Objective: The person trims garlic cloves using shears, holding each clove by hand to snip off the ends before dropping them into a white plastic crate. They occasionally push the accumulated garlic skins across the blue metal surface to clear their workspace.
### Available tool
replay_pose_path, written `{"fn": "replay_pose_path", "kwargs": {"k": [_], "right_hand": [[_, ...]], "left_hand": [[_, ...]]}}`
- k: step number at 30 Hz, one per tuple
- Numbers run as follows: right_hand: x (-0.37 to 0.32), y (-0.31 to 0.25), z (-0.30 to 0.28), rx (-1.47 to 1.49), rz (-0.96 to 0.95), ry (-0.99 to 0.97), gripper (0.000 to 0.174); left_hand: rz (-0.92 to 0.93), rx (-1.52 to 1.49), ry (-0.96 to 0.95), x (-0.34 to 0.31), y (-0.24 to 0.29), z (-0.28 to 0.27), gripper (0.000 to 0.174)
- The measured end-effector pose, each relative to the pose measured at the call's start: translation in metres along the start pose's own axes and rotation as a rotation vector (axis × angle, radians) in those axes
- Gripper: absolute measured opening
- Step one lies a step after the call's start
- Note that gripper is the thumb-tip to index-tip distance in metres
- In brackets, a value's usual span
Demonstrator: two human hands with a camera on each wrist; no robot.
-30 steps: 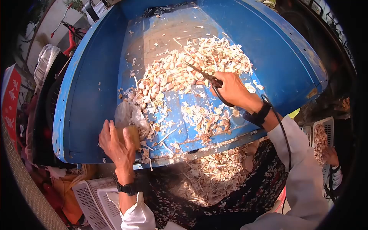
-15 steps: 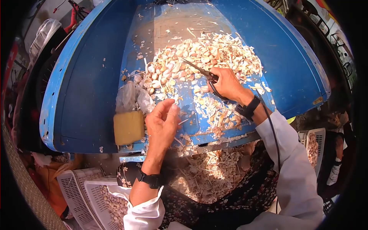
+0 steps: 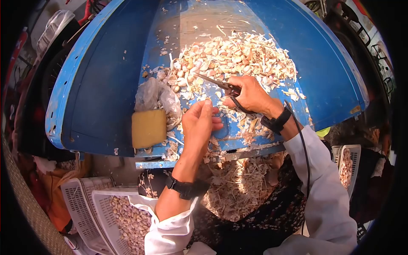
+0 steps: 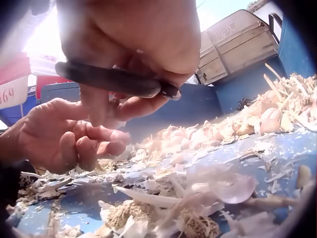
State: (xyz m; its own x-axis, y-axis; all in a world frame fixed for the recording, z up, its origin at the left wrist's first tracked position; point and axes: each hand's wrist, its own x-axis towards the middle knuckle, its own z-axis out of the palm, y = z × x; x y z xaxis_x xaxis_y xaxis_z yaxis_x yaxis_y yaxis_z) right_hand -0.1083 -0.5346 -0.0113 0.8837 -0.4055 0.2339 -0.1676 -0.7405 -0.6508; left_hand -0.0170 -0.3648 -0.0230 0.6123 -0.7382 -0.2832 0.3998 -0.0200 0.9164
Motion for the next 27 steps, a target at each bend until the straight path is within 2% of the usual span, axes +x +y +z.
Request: {"fn": "replay_pose_path", "kwargs": {"k": [2, 3, 4, 5, 7, 8, 9, 11, 12, 14, 16, 18, 22, 23, 24, 26, 27], "right_hand": [[-0.005, -0.018, -0.005, 0.110, -0.180, -0.015, 0.026], [-0.007, -0.022, -0.007, 0.018, -0.284, -0.022, 0.026], [-0.007, -0.026, -0.008, 0.062, -0.296, -0.057, 0.027], [-0.008, -0.030, -0.008, 0.106, -0.309, -0.092, 0.028], [-0.014, -0.038, -0.014, 0.188, -0.217, -0.043, 0.024], [-0.018, -0.044, -0.019, 0.188, -0.147, -0.014, 0.022], [-0.020, -0.042, -0.020, 0.171, -0.076, 0.033, 0.026], [-0.030, -0.052, -0.037, -0.035, 0.043, -0.024, 0.038], [-0.034, -0.059, -0.046, -0.116, 0.134, -0.117, 0.048], [-0.043, -0.044, -0.042, -0.253, -0.021, -0.089, 0.048], [-0.052, -0.035, -0.039, -0.331, -0.026, -0.085, 0.048], [-0.055, -0.032, -0.036, -0.415, 0.060, -0.147, 0.048], [-0.056, -0.030, -0.037, -0.458, 0.021, -0.171, 0.048], [-0.059, -0.023, -0.035, -0.407, -0.058, -0.104, 0.048], [-0.059, -0.022, -0.037, -0.406, -0.052, -0.104, 0.048], [-0.058, -0.024, -0.040, -0.081, 0.086, -0.274, 0.048], [-0.057, -0.027, -0.039, -0.033, 0.071, -0.289, 0.044]], "left_hand": [[-0.062, -0.137, -0.080, 0.000, -0.001, 0.002, 0.027], [-0.075, -0.227, -0.147, 0.000, -0.002, 0.003, 0.026], [-0.087, -0.245, -0.235, 0.003, -0.005, 0.000, 0.023], [-0.085, -0.245, -0.238, 0.002, -0.004, -0.001, 0.023], [-0.022, -0.381, -0.268, 0.000, -0.002, -0.002, 0.021], [-0.017, -0.445, -0.208, -0.001, -0.004, -0.002, 0.023], [-0.016, -0.444, -0.206, 0.000, -0.005, -0.002, 0.023], [0.057, -0.489, -0.132, 0.000, -0.006, -0.002, 0.026], [0.091, -0.463, -0.104, -0.002, -0.006, -0.001, 0.028], [0.139, -0.404, -0.069, -0.002, -0.006, -0.001, 0.028], [0.152, -0.380, -0.034, -0.006, -0.005, 0.001, 0.027], [0.185, -0.237, -0.047, -0.007, -0.006, 0.000, 0.026], [0.214, -0.201, -0.065, -0.011, -0.009, 0.000, 0.024], [0.206, -0.200, -0.060, -0.011, -0.009, -0.001, 0.023], [0.200, -0.200, -0.057, -0.010, -0.008, 0.000, 0.022], [0.206, -0.184, -0.080, -0.010, -0.006, 0.003, 0.023], [0.179, -0.229, -0.108, -0.010, -0.007, 0.005, 0.024]]}}
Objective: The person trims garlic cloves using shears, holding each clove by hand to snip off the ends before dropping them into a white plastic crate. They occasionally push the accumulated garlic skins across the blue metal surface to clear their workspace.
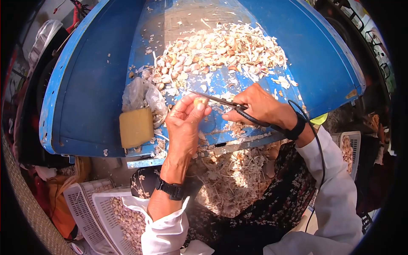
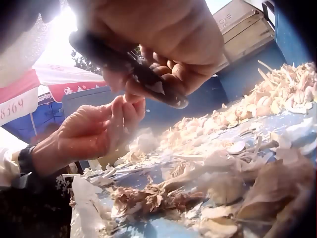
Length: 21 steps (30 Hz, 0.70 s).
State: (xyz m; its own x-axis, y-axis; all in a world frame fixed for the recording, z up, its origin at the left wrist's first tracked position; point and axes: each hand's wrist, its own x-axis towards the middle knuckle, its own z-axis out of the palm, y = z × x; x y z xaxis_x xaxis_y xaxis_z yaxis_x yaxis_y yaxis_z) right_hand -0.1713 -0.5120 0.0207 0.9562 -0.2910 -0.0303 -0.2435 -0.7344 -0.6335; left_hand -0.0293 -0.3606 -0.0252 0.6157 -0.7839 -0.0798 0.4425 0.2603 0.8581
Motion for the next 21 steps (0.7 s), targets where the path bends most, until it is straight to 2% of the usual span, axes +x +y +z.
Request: {"fn": "replay_pose_path", "kwargs": {"k": [2, 3, 5, 10, 12, 13, 14, 15, 17, 19, 20, 21], "right_hand": [[0.004, -0.008, 0.009, 0.254, 0.109, 0.169, 0.041], [0.009, -0.006, 0.017, 0.313, 0.093, 0.318, 0.035], [0.018, -0.009, 0.023, 0.465, -0.010, 0.428, 0.033], [0.026, -0.014, 0.033, 0.288, 0.040, 0.409, 0.035], [0.026, -0.011, 0.042, 0.384, 0.097, 0.398, 0.035], [0.024, -0.015, 0.038, 0.425, 0.153, 0.315, 0.023], [0.026, -0.009, 0.038, 0.379, 0.139, 0.318, 0.022], [0.028, -0.001, 0.035, 0.331, 0.125, 0.322, 0.021], [0.026, -0.003, 0.012, 0.227, 0.227, 0.312, 0.023], [0.031, 0.018, 0.002, -0.066, 0.171, 0.306, 0.023], [0.035, 0.027, 0.002, -0.175, 0.167, 0.316, 0.024], [0.039, 0.019, 0.001, -0.158, 0.182, 0.290, 0.022]], "left_hand": [[-0.051, -0.091, -0.028, 0.001, -0.003, 0.003, 0.029], [-0.053, -0.091, -0.028, 0.001, -0.004, 0.003, 0.029], [-0.067, -0.151, -0.063, 0.001, -0.007, 0.008, 0.031], [-0.034, -0.026, -0.046, -0.003, -0.024, 0.008, 0.033], [0.143, 0.268, 0.050, -0.006, -0.028, 0.010, 0.031], [0.175, 0.254, 0.059, -0.005, -0.032, 0.009, 0.029], [0.176, 0.252, 0.062, -0.006, -0.031, 0.008, 0.029], [0.115, 0.142, 0.150, -0.006, -0.026, 0.010, 0.027], [0.053, -0.043, 0.281, 0.000, -0.020, 0.004, 0.022], [0.020, -0.241, 0.295, 0.003, -0.013, -0.003, 0.022], [-0.045, -0.282, 0.342, 0.002, -0.007, -0.002, 0.013], [-0.044, -0.283, 0.344, 0.003, -0.008, -0.005, 0.013]]}}
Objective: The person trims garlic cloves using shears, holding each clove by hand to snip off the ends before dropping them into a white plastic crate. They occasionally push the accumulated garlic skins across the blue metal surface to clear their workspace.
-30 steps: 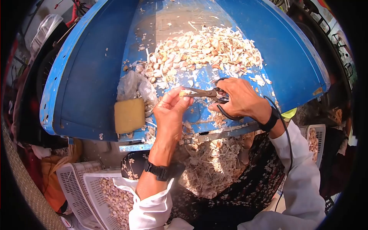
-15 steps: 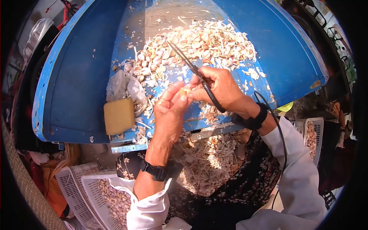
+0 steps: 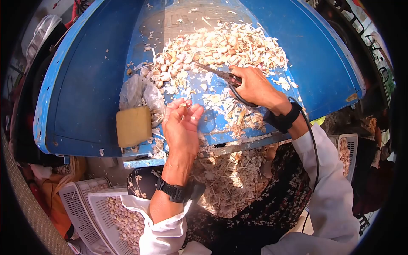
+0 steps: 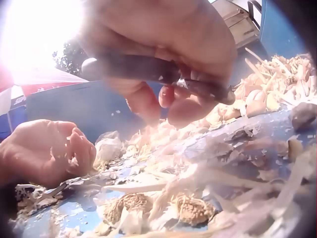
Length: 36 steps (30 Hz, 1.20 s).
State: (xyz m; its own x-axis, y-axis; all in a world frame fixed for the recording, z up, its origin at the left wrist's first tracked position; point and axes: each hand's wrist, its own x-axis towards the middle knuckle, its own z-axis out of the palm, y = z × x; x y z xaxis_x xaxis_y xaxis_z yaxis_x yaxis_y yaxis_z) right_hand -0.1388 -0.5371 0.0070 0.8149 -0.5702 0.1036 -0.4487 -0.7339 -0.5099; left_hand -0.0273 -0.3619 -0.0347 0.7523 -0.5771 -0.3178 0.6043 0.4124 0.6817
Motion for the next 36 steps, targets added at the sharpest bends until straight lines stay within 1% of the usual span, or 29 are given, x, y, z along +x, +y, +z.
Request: {"fn": "replay_pose_path", "kwargs": {"k": [1, 2, 3, 5, 6, 8, 9, 11, 12, 14, 15, 17, 18, 19, 21, 23, 25, 26, 28, 29, 31, 32, 34, 35, 36], "right_hand": [[0.006, -0.003, 0.007, 0.089, 0.014, 0.036, 0.023], [0.013, -0.006, 0.016, 0.180, 0.029, 0.073, 0.025], [0.024, -0.011, 0.025, 0.146, -0.002, 0.083, 0.022], [0.046, -0.009, 0.054, 0.044, -0.041, 0.102, 0.016], [0.053, -0.014, 0.064, 0.011, -0.061, 0.071, 0.013], [0.063, -0.015, 0.069, -0.048, -0.097, 0.014, 0.011], [0.063, -0.016, 0.067, -0.053, -0.109, -0.005, 0.012], [0.056, -0.028, 0.050, 0.024, -0.040, -0.077, 0.013], [0.047, -0.036, 0.044, 0.163, 0.002, -0.087, 0.017], [0.040, -0.043, 0.036, 0.479, -0.024, -0.310, 0.019], [0.043, -0.049, 0.034, 0.492, -0.069, -0.362, 0.021], [0.063, -0.059, 0.036, 0.241, -0.203, -0.112, 0.019], [0.079, -0.059, 0.047, 0.293, -0.182, -0.028, 0.018], [0.096, -0.060, 0.053, 0.269, -0.288, 0.082, 0.018], [0.124, -0.057, 0.065, 0.178, -0.233, 0.053, 0.021], [0.138, -0.052, 0.077, 0.078, -0.169, -0.003, 0.019], [0.133, -0.044, 0.074, 0.039, -0.192, 0.000, 0.019], [0.128, -0.039, 0.070, 0.066, -0.127, -0.101, 0.017], [0.117, -0.022, 0.065, 0.136, -0.085, -0.166, 0.013], [0.107, -0.014, 0.062, 0.215, -0.090, -0.170, 0.012], [0.084, -0.017, 0.045, 0.600, 0.063, -0.295, 0.013], [0.076, -0.015, 0.037, 0.745, 0.087, -0.374, 0.016], [0.057, -0.029, 0.018, 0.956, 0.152, -0.484, 0.022], [0.050, -0.026, 0.019, 1.108, 0.141, -0.581, 0.020], [0.042, -0.032, 0.013, 1.117, 0.118, -0.649, 0.020]], "left_hand": [[-0.068, -0.065, -0.037, 0.002, 0.000, -0.006, 0.012], [-0.137, -0.129, -0.075, 0.003, 0.001, -0.009, 0.014], [-0.162, -0.115, 0.009, 0.003, 0.001, -0.003, 0.025], [-0.201, -0.122, -0.044, 0.003, 0.000, -0.006, 0.026], [-0.245, -0.080, 0.009, -0.002, 0.003, 0.001, 0.025], [-0.287, -0.020, -0.053, 0.001, 0.002, -0.003, 0.027], [-0.287, -0.001, -0.084, 0.005, 0.000, -0.008, 0.031], [-0.228, 0.085, 0.014, 0.012, -0.001, -0.005, 0.039], [-0.243, 0.095, 0.008, 0.009, 0.004, -0.001, 0.043], [-0.258, 0.002, 0.017, 0.003, 0.011, 0.008, 0.044], [-0.248, -0.054, -0.083, 0.006, 0.011, 0.002, 0.040], [-0.256, -0.067, -0.095, 0.011, 0.007, -0.007, 0.037], [-0.261, -0.073, -0.105, 0.014, 0.009, -0.010, 0.034], [-0.261, -0.083, -0.103, 0.012, 0.011, -0.006, 0.029], [-0.269, -0.115, -0.155, 0.010, 0.014, -0.005, 0.027], [-0.275, -0.122, -0.122, 0.009, 0.017, -0.003, 0.024], [-0.223, -0.094, -0.107, 0.010, 0.019, -0.006, 0.022], [-0.225, -0.098, -0.107, 0.011, 0.020, -0.007, 0.022], [-0.194, -0.058, -0.065, 0.011, 0.022, -0.006, 0.021], [-0.199, -0.064, -0.066, 0.011, 0.021, -0.006, 0.021], [-0.183, 0.021, -0.095, 0.011, 0.017, -0.004, 0.021], [-0.197, 0.044, -0.104, 0.011, 0.015, -0.004, 0.023], [-0.225, 0.112, -0.223, 0.013, 0.008, -0.006, 0.031], [-0.244, 0.110, -0.286, 0.012, 0.007, -0.003, 0.035], [-0.247, 0.065, -0.393, 0.009, 0.008, -0.001, 0.036]]}}
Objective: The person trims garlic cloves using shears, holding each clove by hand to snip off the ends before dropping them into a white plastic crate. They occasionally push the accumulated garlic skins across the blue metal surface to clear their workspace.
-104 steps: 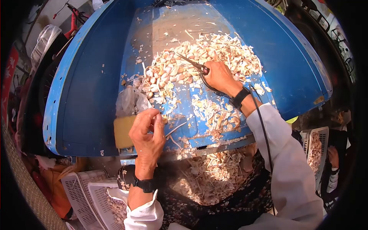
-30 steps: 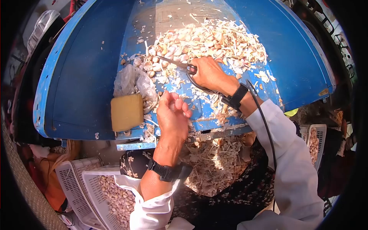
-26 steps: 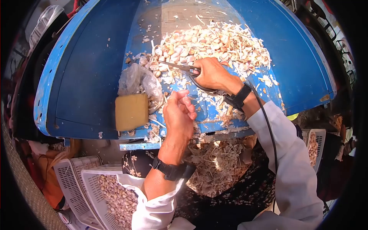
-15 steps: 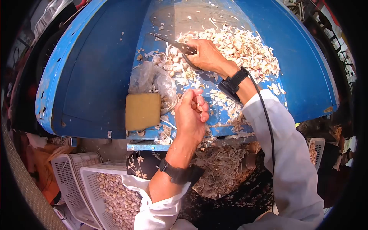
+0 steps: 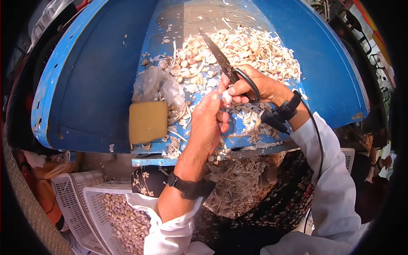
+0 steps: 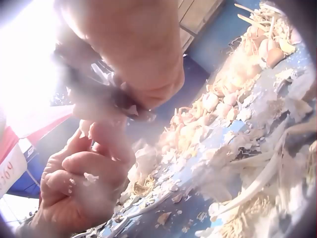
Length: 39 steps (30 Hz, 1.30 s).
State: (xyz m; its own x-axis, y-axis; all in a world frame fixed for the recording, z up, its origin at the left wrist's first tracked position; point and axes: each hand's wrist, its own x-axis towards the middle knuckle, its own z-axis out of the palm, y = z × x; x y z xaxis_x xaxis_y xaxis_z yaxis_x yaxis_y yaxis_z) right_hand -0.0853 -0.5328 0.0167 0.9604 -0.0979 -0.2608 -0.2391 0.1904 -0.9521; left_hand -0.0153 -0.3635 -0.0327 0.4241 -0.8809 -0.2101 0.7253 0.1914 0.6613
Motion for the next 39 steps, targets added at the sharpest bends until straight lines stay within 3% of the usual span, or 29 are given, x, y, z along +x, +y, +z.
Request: {"fn": "replay_pose_path", "kwargs": {"k": [1, 3, 4, 6, 7, 9, 10, 13, 14, 16, 17, 22, 27, 29, 31, 32, 33, 34, 37, 39], "right_hand": [[-0.003, 0.002, 0.005, -0.032, -0.034, 0.012, 0.021], [-0.009, 0.001, 0.014, -0.020, -0.159, 0.077, 0.022], [-0.012, 0.000, 0.013, -0.046, -0.114, 0.104, 0.024], [-0.020, -0.001, 0.018, -0.303, -0.153, 0.264, 0.021], [-0.022, 0.006, 0.020, -0.449, -0.288, 0.385, 0.023], [-0.035, 0.008, 0.018, -0.868, -0.264, 0.474, 0.031], [-0.047, -0.001, 0.026, -0.950, -0.200, 0.468, 0.040], [-0.066, -0.005, 0.030, -1.225, -0.095, 0.414, 0.046], [-0.068, 0.002, 0.025, -1.224, -0.092, 0.418, 0.046], [-0.067, 0.012, 0.018, -1.363, -0.261, 0.457, 0.048], [-0.068, 0.013, 0.017, -1.410, -0.204, 0.454, 0.046], [-0.067, 0.018, 0.012, -1.459, -0.192, 0.472, 0.044], [-0.063, 0.021, 0.008, -1.438, -0.222, 0.413, 0.045], [-0.058, 0.017, 0.009, -1.083, -0.105, 0.265, 0.042], [-0.051, 0.021, 0.003, -0.982, -0.194, 0.346, 0.039], [-0.045, 0.018, -0.002, -0.990, -0.251, 0.462, 0.038], [-0.039, 0.010, -0.010, -0.946, -0.176, 0.581, 0.035], [-0.030, 0.008, -0.024, -0.973, -0.265, 0.617, 0.034], [0.004, 0.008, -0.041, -1.046, -0.168, 0.715, 0.029], [0.031, 0.017, -0.046, -1.143, -0.120, 0.744, 0.025]], "left_hand": [[0.008, -0.029, -0.111, -0.001, 0.001, 0.002, 0.037], [0.046, 0.008, -0.118, -0.004, 0.002, 0.005, 0.037], [0.059, 0.017, -0.107, -0.004, 0.000, 0.005, 0.036], [0.058, 0.007, -0.044, -0.002, -0.009, -0.004, 0.032], [0.106, -0.001, -0.007, -0.002, -0.009, -0.003, 0.031], [0.193, -0.023, 0.037, -0.002, -0.008, 0.000, 0.037], [0.193, -0.019, 0.037, -0.002, -0.008, 0.001, 0.037], [0.279, 0.098, 0.080, 0.000, -0.009, -0.005, 0.033], [0.300, 0.118, 0.100, 0.000, -0.010, -0.006, 0.030], [0.308, 0.125, 0.111, 0.000, -0.009, -0.006, 0.028], [0.304, 0.126, 0.113, 0.000, -0.009, -0.006, 0.028], [0.361, 0.318, 0.171, 0.000, -0.008, -0.003, 0.027], [0.365, 0.297, 0.138, 0.000, -0.006, 0.000, 0.028], [0.331, 0.217, 0.107, -0.002, -0.006, 0.006, 0.031], [0.269, 0.009, 0.036, -0.002, -0.004, 0.003, 0.032], [0.241, -0.068, 0.065, -0.004, -0.001, 0.005, 0.031], [0.214, -0.146, 0.094, -0.008, 0.005, 0.010, 0.030], [0.153, -0.215, 0.148, -0.011, 0.010, 0.017, 0.023], [0.115, -0.320, 0.066, -0.003, -0.001, -0.006, 0.019], [0.101, -0.317, 0.112, 0.002, -0.006, -0.014, 0.016]]}}
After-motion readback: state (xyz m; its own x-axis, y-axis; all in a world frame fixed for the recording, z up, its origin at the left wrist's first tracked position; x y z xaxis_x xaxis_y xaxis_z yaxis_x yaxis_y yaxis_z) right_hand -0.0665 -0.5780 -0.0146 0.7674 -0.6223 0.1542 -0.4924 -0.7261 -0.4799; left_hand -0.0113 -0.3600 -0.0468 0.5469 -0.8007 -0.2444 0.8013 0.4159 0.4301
